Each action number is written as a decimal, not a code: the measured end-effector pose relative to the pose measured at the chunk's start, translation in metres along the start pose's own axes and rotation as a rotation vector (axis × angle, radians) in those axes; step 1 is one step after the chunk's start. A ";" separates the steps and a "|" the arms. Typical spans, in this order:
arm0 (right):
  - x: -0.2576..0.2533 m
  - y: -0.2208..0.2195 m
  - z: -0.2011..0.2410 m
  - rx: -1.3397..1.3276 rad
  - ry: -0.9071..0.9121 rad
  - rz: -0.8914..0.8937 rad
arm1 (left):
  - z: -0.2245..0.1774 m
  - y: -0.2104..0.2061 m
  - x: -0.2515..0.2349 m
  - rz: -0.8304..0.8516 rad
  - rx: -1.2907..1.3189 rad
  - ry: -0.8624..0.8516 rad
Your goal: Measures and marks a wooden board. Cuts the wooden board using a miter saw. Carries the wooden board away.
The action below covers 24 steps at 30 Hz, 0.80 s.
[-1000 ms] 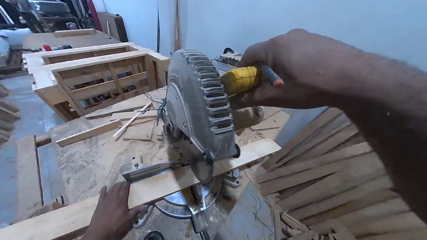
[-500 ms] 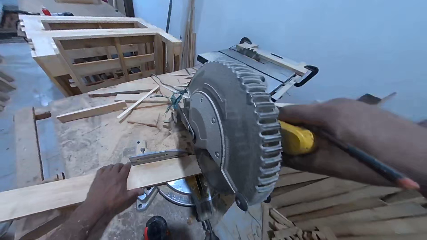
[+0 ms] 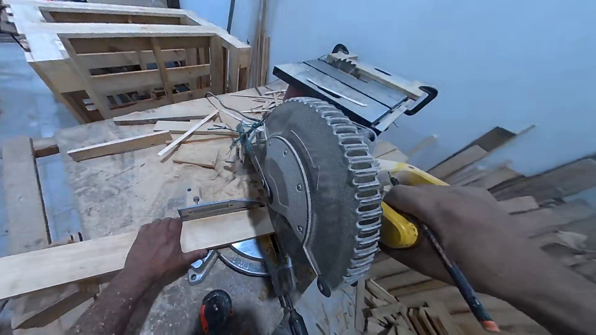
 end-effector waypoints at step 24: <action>0.022 -0.021 0.009 0.001 0.040 -0.077 | 0.000 0.001 -0.001 0.037 0.014 0.004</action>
Point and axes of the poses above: each hand's wrist, its own x-axis away from the middle knuckle, its own y-axis out of the back of the hand, z = x × y, the point moved 7 cm from there along -x, towards the middle knuckle, and after that the axes turned 4 degrees about x, right-handed, at the moved point
